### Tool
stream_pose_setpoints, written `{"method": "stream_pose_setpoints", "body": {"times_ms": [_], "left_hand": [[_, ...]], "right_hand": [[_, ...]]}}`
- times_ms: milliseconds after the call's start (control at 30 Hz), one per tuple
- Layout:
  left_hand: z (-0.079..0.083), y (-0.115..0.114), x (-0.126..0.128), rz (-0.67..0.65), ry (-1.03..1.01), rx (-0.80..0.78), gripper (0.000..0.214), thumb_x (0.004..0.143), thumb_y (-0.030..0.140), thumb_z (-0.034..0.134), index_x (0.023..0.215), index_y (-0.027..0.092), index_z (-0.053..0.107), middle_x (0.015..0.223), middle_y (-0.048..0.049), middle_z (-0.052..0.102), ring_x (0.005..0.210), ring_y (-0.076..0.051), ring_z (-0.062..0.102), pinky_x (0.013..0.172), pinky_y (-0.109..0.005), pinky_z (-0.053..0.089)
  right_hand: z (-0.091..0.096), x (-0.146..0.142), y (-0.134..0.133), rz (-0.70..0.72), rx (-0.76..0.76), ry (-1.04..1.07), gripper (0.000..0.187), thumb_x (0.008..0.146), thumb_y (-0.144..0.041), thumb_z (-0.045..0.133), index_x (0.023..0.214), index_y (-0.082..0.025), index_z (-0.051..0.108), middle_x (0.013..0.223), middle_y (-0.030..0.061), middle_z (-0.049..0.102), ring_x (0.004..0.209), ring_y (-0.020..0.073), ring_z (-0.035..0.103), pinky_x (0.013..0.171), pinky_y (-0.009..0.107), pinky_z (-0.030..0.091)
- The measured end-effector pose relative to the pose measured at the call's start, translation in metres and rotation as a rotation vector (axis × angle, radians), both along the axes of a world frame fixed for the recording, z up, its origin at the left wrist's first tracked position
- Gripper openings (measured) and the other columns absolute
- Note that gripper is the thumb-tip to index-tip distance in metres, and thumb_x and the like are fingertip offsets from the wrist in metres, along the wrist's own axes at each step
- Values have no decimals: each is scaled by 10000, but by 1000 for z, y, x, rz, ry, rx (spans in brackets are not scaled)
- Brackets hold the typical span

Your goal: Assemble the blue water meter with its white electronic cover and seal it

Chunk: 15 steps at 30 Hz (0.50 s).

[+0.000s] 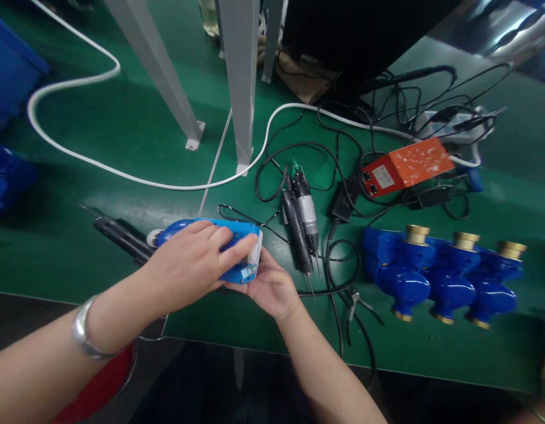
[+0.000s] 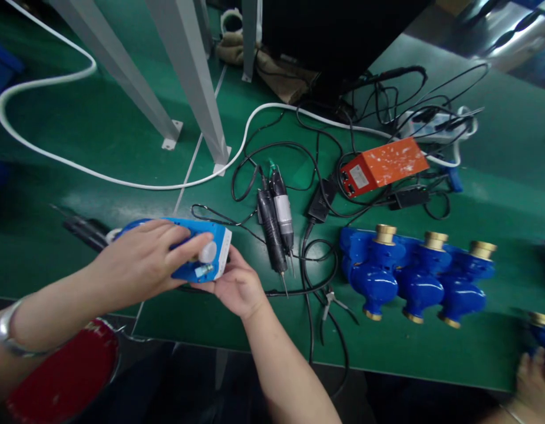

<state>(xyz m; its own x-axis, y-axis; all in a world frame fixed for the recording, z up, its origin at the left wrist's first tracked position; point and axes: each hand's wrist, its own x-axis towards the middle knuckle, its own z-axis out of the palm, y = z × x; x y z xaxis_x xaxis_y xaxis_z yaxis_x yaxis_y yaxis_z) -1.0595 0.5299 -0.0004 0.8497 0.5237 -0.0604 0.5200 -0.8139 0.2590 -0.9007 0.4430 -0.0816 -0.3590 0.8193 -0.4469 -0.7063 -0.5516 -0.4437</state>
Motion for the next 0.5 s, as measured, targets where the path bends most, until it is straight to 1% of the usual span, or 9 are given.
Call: {"method": "stream_pose_setpoints", "body": {"times_ms": [33, 100, 133, 200, 267, 333, 400, 467, 500], "left_hand": [[-3, -1, 2, -54, -3, -45, 525, 760, 166, 524, 1271, 249, 434, 888, -84, 562, 822, -270, 549, 830, -445, 419], [-9, -6, 7, -116, -35, -139, 511, 785, 64, 409, 1240, 287, 467, 887, -58, 567, 841, -244, 551, 893, -461, 380], [-12, -8, 8, -138, -52, -167, 516, 788, 39, 376, 1227, 291, 480, 890, -52, 571, 848, -238, 553, 916, -473, 362], [-17, -14, 9, -176, -77, -195, 505, 787, 23, 374, 1202, 281, 499, 904, -52, 582, 875, -234, 561, 962, -484, 328], [-23, -18, 8, -185, -125, -219, 464, 783, 29, 424, 1157, 283, 528, 921, -54, 598, 917, -231, 568, 1004, -475, 303], [-30, -21, 5, -163, -180, -256, 438, 775, 32, 466, 1111, 300, 549, 962, -55, 610, 970, -228, 567, 1032, -464, 288], [-36, -23, 2, -168, -186, -247, 446, 772, 20, 464, 1104, 306, 548, 1005, -55, 609, 1013, -225, 560, 1049, -460, 280], [-39, -26, 0, -207, -149, -204, 450, 783, 14, 443, 1118, 297, 540, 1024, -59, 608, 1041, -221, 554, 1062, -456, 273], [-40, -28, -2, -220, -131, -185, 446, 792, 17, 433, 1127, 294, 535, 1033, -60, 608, 1060, -222, 548, 1066, -458, 269]], "right_hand": [[-8, -2, -3, -14, -25, -60, 596, 617, -223, 469, 1210, -261, 422, 1136, 14, 574, 1021, 226, 559, 882, 491, 457], [-21, -8, -9, -24, -60, -215, 478, 659, -298, 404, 1121, -209, 482, 1077, 49, 602, 998, 234, 572, 873, 473, 465], [-26, -11, -12, -18, -68, -288, 448, 684, -322, 377, 1096, -190, 493, 1065, 66, 606, 976, 236, 582, 855, 461, 475], [-30, -13, -18, 21, -71, -442, 423, 711, -338, 367, 1066, -161, 514, 1008, 88, 621, 896, 237, 607, 791, 433, 503], [-27, -5, -20, 90, -61, -652, 369, 705, -327, 420, 991, -140, 560, 887, 90, 639, 796, 239, 614, 719, 409, 519], [-18, 10, -17, 138, -45, -937, 291, 691, -278, 469, 909, -133, 597, 793, 85, 631, 752, 238, 599, 740, 419, 506], [-7, 29, -6, 120, -18, -1288, 298, 716, -222, 455, 957, -122, 601, 872, 109, 610, 848, 249, 567, 867, 456, 444], [2, 42, 13, 95, 26, -1620, 393, 759, -173, 422, 1122, -88, 546, 1051, 161, 539, 1029, 282, 481, 984, 484, 330], [5, 45, 23, 108, 52, -1754, 436, 772, -154, 422, 1192, -66, 503, 1114, 188, 492, 1095, 306, 426, 1004, 498, 291]]}}
